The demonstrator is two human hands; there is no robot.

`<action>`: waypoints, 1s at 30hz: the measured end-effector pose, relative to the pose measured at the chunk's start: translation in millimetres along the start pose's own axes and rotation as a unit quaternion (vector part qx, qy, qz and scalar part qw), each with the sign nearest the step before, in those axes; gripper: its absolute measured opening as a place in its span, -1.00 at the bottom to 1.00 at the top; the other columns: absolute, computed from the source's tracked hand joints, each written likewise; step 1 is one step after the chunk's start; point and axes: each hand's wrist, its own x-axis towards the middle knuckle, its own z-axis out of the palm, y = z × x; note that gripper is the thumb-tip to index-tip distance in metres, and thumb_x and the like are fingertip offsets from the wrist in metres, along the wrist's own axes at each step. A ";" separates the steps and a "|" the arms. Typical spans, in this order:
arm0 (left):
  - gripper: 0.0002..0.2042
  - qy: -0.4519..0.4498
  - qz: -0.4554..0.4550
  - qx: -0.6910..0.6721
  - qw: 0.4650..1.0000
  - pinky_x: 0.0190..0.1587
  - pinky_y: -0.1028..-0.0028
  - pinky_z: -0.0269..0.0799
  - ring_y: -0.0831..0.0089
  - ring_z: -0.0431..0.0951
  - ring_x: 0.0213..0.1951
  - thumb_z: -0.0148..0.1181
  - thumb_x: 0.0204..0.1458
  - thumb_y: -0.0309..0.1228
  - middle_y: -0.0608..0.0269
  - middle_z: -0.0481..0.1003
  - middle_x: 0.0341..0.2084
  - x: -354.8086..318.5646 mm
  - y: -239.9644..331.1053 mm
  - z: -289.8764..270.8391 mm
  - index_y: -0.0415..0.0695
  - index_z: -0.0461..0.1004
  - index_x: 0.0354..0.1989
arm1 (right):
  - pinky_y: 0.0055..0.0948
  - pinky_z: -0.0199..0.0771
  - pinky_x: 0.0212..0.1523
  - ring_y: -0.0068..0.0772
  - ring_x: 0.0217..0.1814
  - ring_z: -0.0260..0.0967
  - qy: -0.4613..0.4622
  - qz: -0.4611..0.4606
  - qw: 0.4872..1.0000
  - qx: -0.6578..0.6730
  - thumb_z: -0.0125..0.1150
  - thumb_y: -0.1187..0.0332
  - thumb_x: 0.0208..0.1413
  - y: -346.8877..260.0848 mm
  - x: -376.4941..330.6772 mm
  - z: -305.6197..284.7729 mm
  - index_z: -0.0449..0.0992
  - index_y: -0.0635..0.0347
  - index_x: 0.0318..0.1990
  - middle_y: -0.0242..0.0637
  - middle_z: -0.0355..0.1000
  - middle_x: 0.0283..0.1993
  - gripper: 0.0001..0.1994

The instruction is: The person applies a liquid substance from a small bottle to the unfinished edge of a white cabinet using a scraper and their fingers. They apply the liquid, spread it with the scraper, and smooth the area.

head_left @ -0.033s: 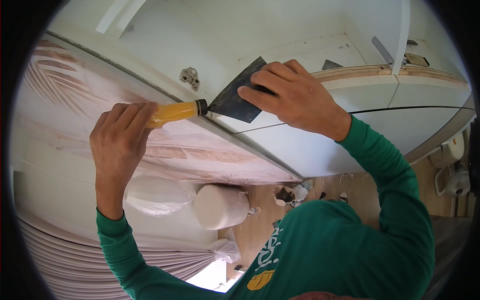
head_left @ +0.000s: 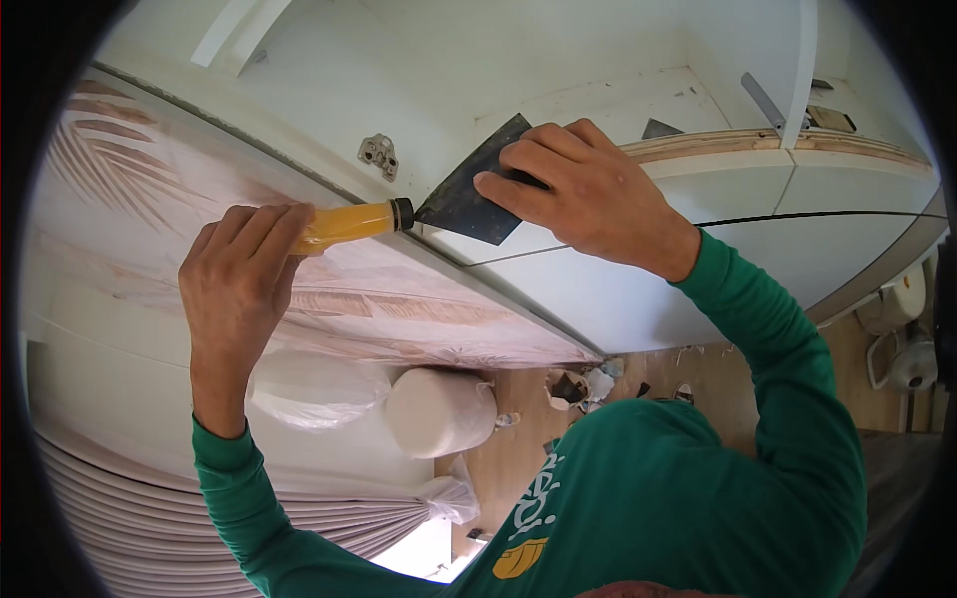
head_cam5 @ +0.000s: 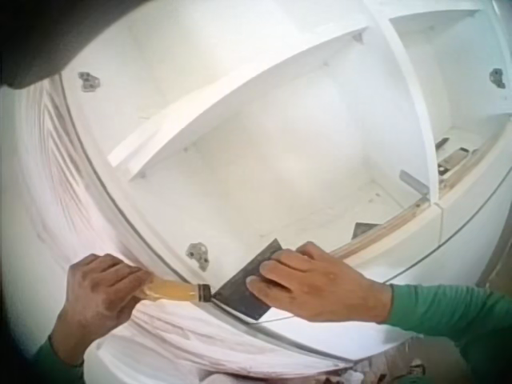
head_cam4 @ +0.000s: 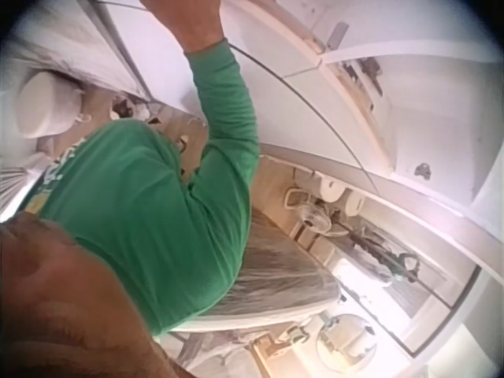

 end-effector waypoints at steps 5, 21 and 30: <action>-0.57 0.000 0.003 -0.002 1.000 -0.17 0.31 0.56 0.31 0.67 -0.15 0.54 -0.07 -0.54 0.36 0.71 -0.13 1.7 -1.3 0.3 -0.09 0.68 0.04 | -0.29 0.46 0.02 -0.33 0.10 0.48 -0.003 0.005 1.000 0.001 0.40 0.48 0.10 0.9 -1.7 0.9 0.62 -0.06 0.18 -0.43 0.50 0.02 -0.55; -0.57 0.027 0.010 -0.002 1.000 -0.18 0.35 0.55 0.39 0.66 -0.16 0.56 -0.10 -0.51 0.44 0.69 -0.18 9.3 -1.8 14.4 -0.06 0.68 0.02 | -0.26 0.43 0.01 -0.33 0.11 0.47 -0.042 0.021 0.999 -0.003 0.34 0.48 0.13 2.8 -4.1 -0.2 0.59 -0.04 0.18 -0.41 0.47 0.02 -0.57; -0.57 0.003 0.004 0.004 1.000 -0.18 0.34 0.54 0.37 0.66 -0.15 0.54 -0.09 -0.54 0.42 0.67 -0.20 -1.6 1.7 -8.3 -0.07 0.68 0.03 | -0.31 0.44 -0.03 -0.36 0.10 0.46 -0.010 -0.003 1.000 -0.007 0.34 0.43 0.13 -5.9 4.3 -1.6 0.60 -0.05 0.11 -0.42 0.45 0.00 -0.64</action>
